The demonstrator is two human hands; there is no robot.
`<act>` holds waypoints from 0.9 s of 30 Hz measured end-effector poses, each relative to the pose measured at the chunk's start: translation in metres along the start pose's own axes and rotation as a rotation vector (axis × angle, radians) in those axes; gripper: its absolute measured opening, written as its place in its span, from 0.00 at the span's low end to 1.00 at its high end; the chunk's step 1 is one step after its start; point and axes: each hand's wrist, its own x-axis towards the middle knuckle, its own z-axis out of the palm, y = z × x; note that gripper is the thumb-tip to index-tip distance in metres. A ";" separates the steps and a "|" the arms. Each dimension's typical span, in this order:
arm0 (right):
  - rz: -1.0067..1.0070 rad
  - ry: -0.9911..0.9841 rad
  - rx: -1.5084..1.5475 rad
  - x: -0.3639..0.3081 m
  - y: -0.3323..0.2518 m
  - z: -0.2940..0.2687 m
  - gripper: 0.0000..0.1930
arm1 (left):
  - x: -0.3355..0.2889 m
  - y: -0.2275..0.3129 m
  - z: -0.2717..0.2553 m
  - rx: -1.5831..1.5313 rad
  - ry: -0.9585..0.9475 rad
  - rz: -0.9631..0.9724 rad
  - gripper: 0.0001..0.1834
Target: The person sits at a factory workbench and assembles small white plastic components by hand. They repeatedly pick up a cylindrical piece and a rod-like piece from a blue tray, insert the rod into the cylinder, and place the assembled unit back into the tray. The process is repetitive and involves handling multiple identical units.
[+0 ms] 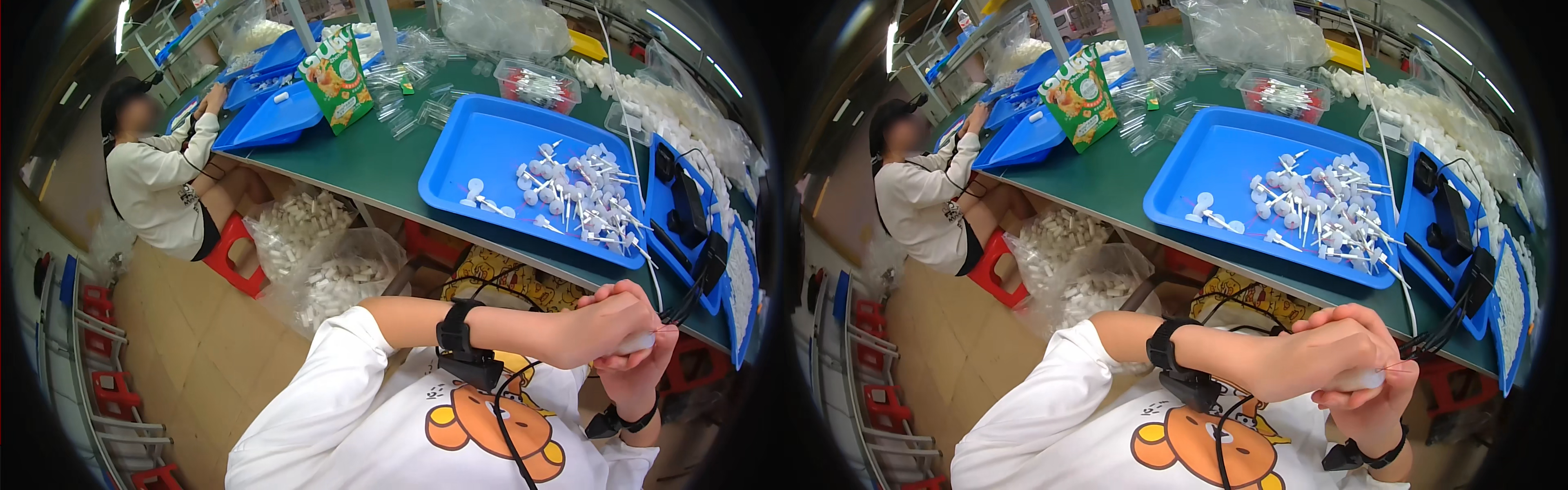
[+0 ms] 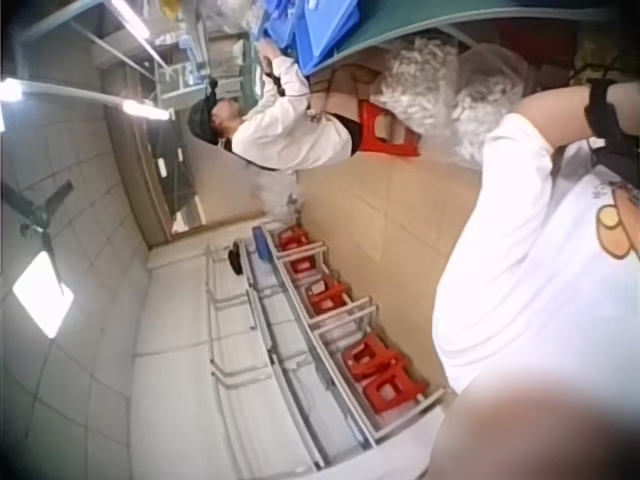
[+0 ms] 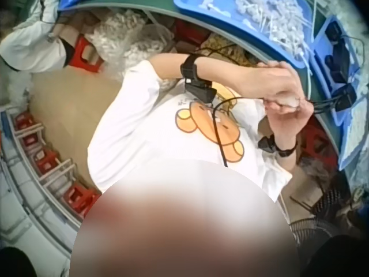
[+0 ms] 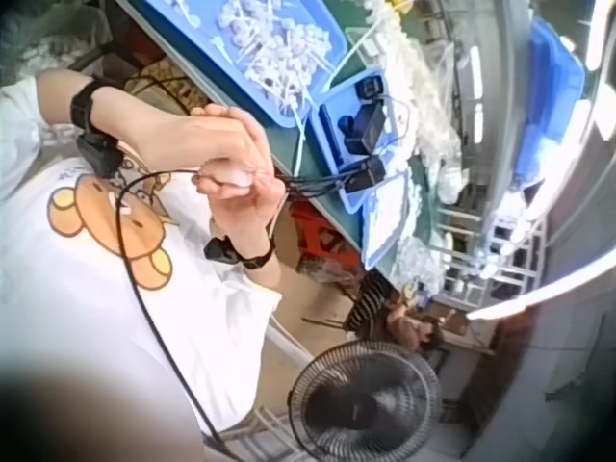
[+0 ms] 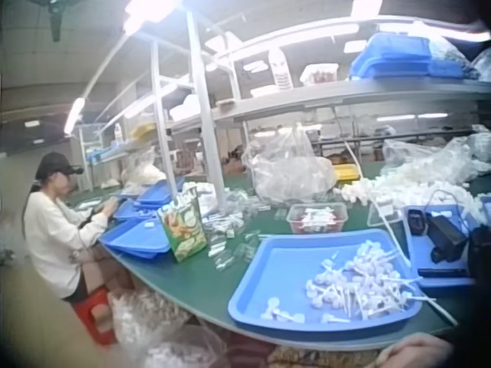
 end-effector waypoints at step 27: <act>-0.167 -0.166 -0.255 0.001 -0.049 -0.027 0.28 | 0.027 0.038 -0.021 -0.660 0.025 -0.507 0.19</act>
